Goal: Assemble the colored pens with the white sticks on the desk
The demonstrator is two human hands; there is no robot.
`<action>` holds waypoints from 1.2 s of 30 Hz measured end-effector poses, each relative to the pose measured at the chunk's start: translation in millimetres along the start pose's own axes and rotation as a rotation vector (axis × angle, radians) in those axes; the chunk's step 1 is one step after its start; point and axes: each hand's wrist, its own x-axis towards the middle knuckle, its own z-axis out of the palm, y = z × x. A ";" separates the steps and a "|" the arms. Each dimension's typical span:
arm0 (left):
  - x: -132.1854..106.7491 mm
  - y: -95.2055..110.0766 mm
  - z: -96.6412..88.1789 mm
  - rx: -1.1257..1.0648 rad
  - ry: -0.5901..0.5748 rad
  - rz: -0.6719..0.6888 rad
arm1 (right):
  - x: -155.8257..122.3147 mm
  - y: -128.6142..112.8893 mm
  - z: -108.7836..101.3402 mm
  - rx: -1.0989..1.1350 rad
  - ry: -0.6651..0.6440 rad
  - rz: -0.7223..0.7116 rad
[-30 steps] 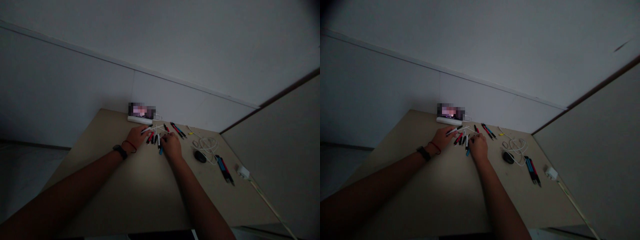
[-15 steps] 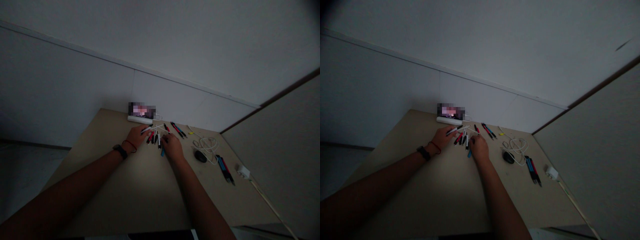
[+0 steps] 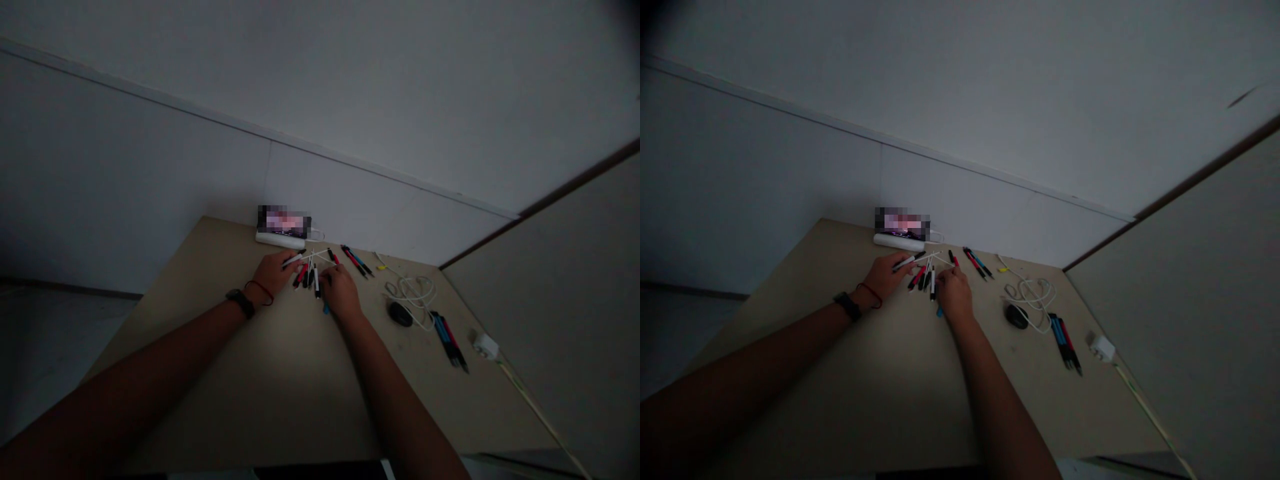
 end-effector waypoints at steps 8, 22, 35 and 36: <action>-0.4 2.1 -1.1 0.016 0.001 -0.008 | -1.6 -3.5 2.7 -0.019 -0.018 -0.036; -0.1 -4.1 1.8 0.041 0.012 0.005 | -1.4 -6.5 1.9 0.125 0.019 -0.040; -2.0 2.8 0.8 0.055 -0.016 0.015 | -11.5 -27.4 -13.2 0.927 0.318 0.071; -2.2 3.4 1.0 0.063 -0.031 0.020 | -12.7 -29.8 -12.6 0.959 0.304 0.067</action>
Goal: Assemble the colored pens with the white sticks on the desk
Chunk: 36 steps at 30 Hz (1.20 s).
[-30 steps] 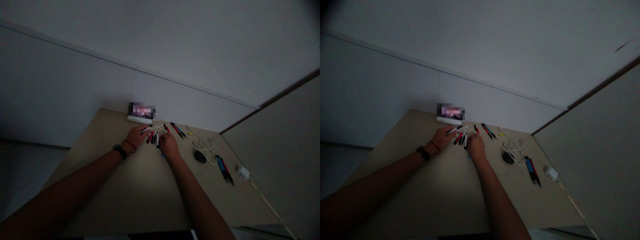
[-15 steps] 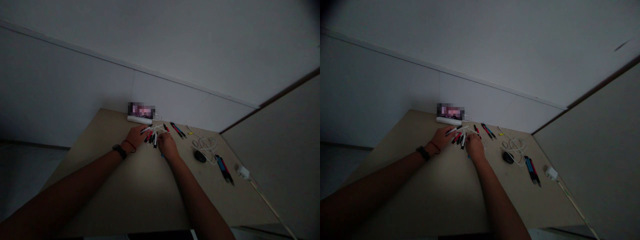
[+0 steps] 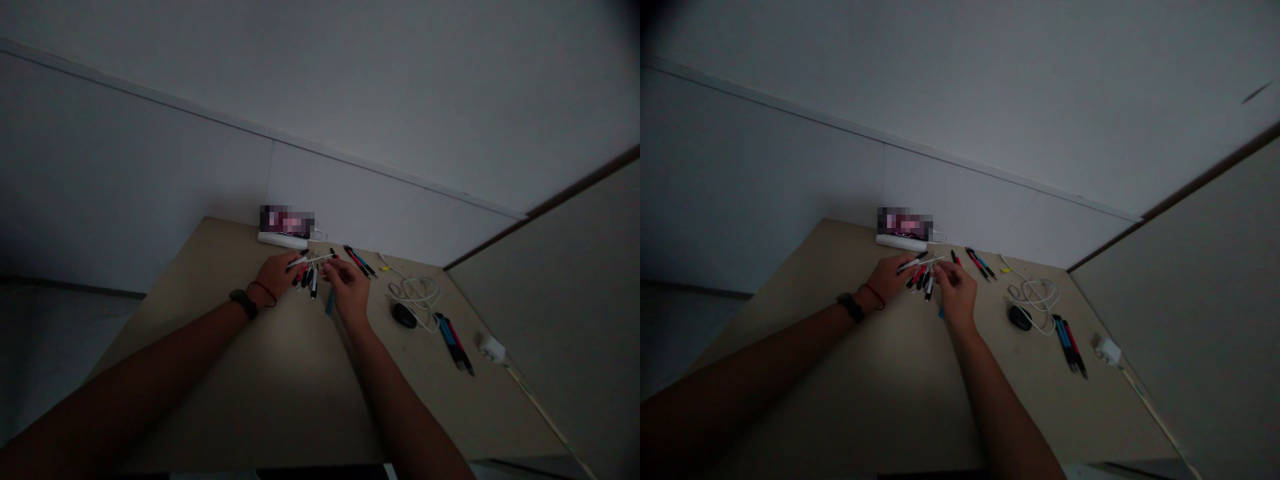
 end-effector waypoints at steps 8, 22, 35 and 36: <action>-2.4 -1.7 5.9 0.056 -0.109 0.095 | -10.2 4.9 8.8 -0.093 0.020 -0.091; -4.2 -3.4 8.1 0.064 -0.117 0.138 | -14.9 -0.9 12.5 -0.281 0.007 -0.308; -2.5 -3.7 5.7 0.005 -0.100 0.086 | -14.9 1.8 15.1 -0.266 -0.084 -0.308; -1.9 -3.4 5.2 -0.009 -0.084 0.073 | -14.7 -2.0 14.8 -0.260 -0.075 -0.310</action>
